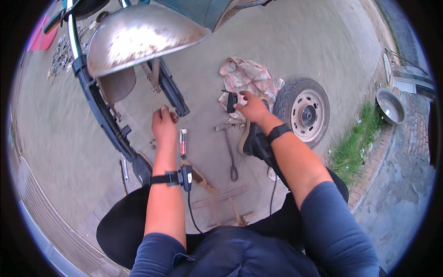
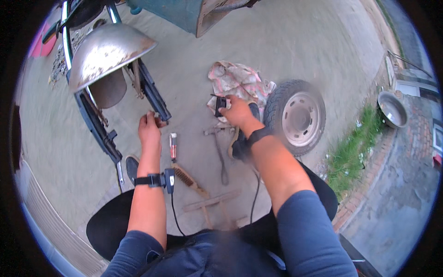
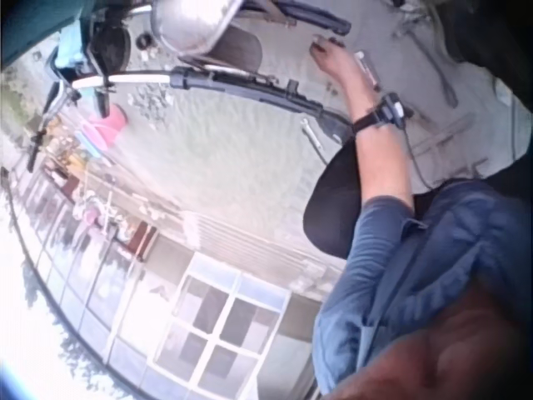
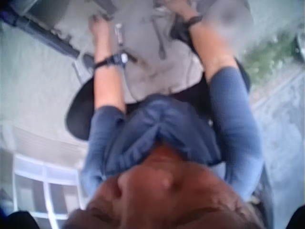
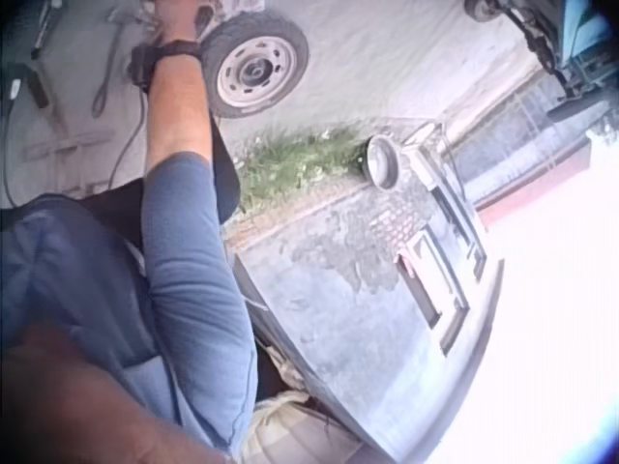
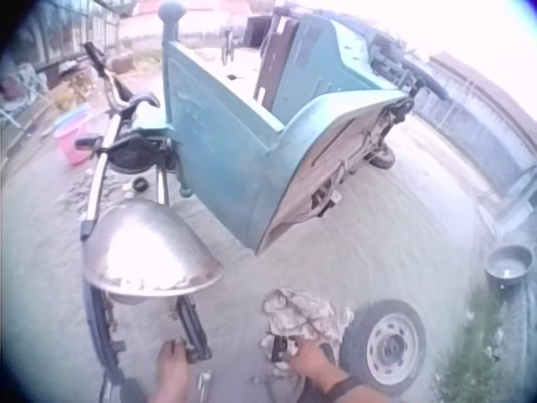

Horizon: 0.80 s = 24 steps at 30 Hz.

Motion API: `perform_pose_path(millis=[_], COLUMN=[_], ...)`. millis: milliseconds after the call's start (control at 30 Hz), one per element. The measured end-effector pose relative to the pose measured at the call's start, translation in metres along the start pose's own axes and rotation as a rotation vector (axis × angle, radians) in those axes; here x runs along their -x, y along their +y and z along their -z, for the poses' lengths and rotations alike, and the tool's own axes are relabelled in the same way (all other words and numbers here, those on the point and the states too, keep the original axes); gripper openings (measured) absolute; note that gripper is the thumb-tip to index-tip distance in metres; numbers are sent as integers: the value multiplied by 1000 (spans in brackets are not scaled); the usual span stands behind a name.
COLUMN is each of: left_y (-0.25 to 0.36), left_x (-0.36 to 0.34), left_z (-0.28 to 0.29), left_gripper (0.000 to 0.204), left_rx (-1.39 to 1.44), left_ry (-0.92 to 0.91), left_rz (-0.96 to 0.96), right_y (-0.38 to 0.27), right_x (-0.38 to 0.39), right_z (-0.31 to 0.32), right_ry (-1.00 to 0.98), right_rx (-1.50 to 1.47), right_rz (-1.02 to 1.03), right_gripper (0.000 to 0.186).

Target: The person is repairing a vehicle's front mudguard. They use a wrench to loosen bolts, remove the mudguard, and then reattach it, tightening the bolts to secure it in place.

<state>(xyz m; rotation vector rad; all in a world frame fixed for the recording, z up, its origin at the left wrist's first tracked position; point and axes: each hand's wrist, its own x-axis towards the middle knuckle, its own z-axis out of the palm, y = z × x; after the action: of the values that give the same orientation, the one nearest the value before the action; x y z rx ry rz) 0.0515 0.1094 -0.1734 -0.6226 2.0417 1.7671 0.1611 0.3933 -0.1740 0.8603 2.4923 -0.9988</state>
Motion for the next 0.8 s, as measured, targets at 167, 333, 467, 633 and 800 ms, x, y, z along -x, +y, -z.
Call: perform_pose_path(millis=[167, 333, 467, 633, 800], left_y=[-17, -43, -36, -44, -35], left_x=[0, -1, 13, 24, 53], left_z=[18, 26, 10, 5, -11], left_gripper=[34, 29, 24, 25, 28], left_rx=[-171, -256, -301, -320, -465], left_ry=[-45, -127, -204, -315, -480], left_rz=[81, 148, 201, 184, 103], right_y=[10, -2, -8, -25, -34], right_x=[-18, -29, -25, -5, 15], right_z=[-56, -68, -70, -67, -43], right_ry=[33, 111, 129, -5, -116], right_rx=[24, 65, 80, 24, 114], right_rz=[-156, -252, -242, -244, -116], right_gripper=[69, 61, 51, 57, 62])
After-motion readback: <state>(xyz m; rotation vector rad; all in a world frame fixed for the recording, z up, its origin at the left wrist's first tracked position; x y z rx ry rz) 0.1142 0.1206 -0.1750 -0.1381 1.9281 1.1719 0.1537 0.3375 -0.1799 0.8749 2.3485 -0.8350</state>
